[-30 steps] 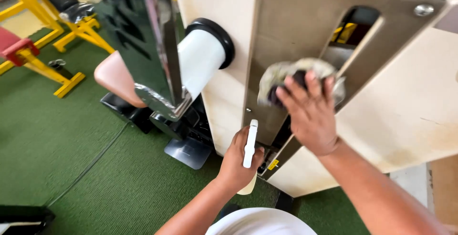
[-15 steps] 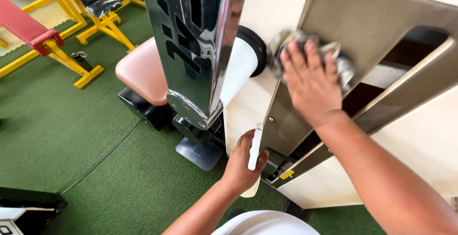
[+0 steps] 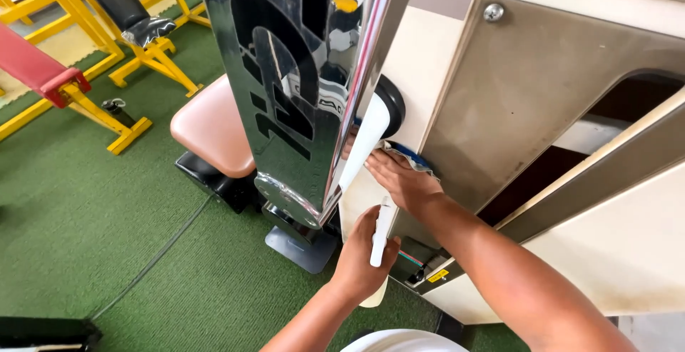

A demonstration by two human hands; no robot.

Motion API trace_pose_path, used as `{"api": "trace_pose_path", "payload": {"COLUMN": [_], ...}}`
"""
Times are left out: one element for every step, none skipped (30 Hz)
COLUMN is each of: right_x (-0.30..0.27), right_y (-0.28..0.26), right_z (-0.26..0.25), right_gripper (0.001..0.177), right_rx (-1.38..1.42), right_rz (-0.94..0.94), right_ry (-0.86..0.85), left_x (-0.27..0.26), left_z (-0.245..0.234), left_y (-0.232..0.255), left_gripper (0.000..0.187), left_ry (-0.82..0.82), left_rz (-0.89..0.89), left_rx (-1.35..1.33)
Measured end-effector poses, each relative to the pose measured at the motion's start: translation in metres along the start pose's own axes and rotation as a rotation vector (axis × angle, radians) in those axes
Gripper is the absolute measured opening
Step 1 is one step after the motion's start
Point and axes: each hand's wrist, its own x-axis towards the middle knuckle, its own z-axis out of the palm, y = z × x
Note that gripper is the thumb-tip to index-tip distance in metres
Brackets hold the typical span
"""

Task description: Cleaning and wiping down various parts of a gym machine using a spray bottle and a cloth.

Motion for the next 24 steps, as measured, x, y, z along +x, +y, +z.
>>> {"api": "trace_pose_path", "payload": {"right_x": [0.004, -0.002, -0.009, -0.016, -0.027, -0.038, -0.05, -0.063, -0.074, -0.085, -0.091, -0.096, -0.101, -0.1, -0.1, -0.1, -0.093, -0.087, -0.078, -0.069, -0.059, -0.049, -0.037, -0.025], "right_y": [-0.005, -0.003, -0.001, 0.002, 0.012, 0.022, 0.031, 0.041, 0.05, 0.06, 0.073, 0.087, 0.097, 0.111, 0.123, 0.135, 0.142, 0.149, 0.158, 0.164, 0.167, 0.17, 0.171, 0.171], "right_z": [0.011, 0.014, 0.017, 0.019, 0.014, 0.009, 0.003, 0.0, -0.004, -0.008, -0.014, -0.02, -0.028, -0.036, -0.044, -0.053, -0.056, -0.06, -0.065, -0.065, -0.067, -0.068, -0.065, -0.061], "right_gripper": [0.065, 0.065, 0.066, 0.067, 0.067, 0.068, 0.069, 0.069, 0.065, 0.062, 0.062, 0.059, 0.055, 0.055, 0.053, 0.051, 0.051, 0.048, 0.046, 0.046, 0.043, 0.04, 0.04, 0.036], "right_rx": [0.156, 0.153, 0.275, 0.396, 0.39, 0.35, 0.311, 0.307, 0.257, 0.206, 0.199, 0.172, 0.152, 0.153, 0.139, 0.125, 0.122, 0.089, 0.052, 0.045, 0.065, 0.084, 0.087, 0.15], "right_rz": [0.031, 0.038, 0.131, 0.225, 0.233, 0.26, 0.285, 0.291, 0.352, 0.412, 0.417, 0.515, 0.608, 0.606, 0.677, 0.749, 0.751, 0.758, 0.763, 0.763, 0.73, 0.698, 0.695, 0.671], "right_ry": [0.036, 0.032, 0.099, 0.169, 0.161, 0.161, 0.16, 0.15, 0.217, 0.283, 0.279, 0.367, 0.458, 0.457, 0.497, 0.537, 0.536, 0.584, 0.639, 0.644, 0.664, 0.683, 0.688, 0.725], "left_x": [0.004, 0.007, 0.009, 0.012, 0.016, 0.02, 0.022, 0.024, 0.026, 0.029, 0.032, 0.035, 0.034, 0.036, 0.036, 0.037, 0.037, 0.036, 0.038, 0.039, 0.037, 0.034, 0.034, 0.034], "left_z": [0.0, -0.001, -0.002, -0.003, -0.003, -0.003, -0.002, -0.003, -0.005, -0.006, -0.006, -0.005, -0.005, -0.004, -0.003, -0.002, 0.0, 0.001, 0.001, 0.0, -0.001, -0.001, -0.002, -0.003], "left_y": [-0.002, 0.001, 0.005, 0.009, 0.013, 0.017, 0.021, 0.03, 0.038, 0.047, 0.048, 0.049, 0.048, 0.048, 0.046, 0.045, 0.044, 0.043, 0.042, 0.042, 0.041, 0.039, 0.036, 0.034], "left_gripper": [0.066, 0.066, 0.067, 0.067, 0.067, 0.065, 0.063, 0.063, 0.064, 0.064, 0.064, 0.062, 0.061, 0.061, 0.06, 0.06, 0.06, 0.062, 0.064, 0.064, 0.065, 0.067, 0.067, 0.066], "left_ry": [0.011, 0.007, -0.002, -0.011, -0.018, 0.007, 0.03, 0.022, -0.012, -0.048, -0.051, -0.023, 0.008, 0.008, 0.004, 0.0, -0.002, -0.007, -0.005, 0.001, -0.022, -0.044, -0.039, -0.02], "left_rz": [0.093, 0.101, 0.092, 0.083, 0.093, 0.168, 0.239, 0.247, 0.177, 0.107, 0.115, 0.187, 0.249, 0.247, 0.249, 0.252, 0.255, 0.252, 0.252, 0.258, 0.25, 0.242, 0.238, 0.269], "left_rx": [0.036, 0.036, 0.041, 0.046, 0.042, 0.046, 0.048, 0.042, -0.013, -0.068, -0.071, -0.094, -0.117, -0.119, -0.082, -0.046, -0.046, -0.049, -0.051, -0.051, -0.055, -0.059, -0.058, -0.011]}}
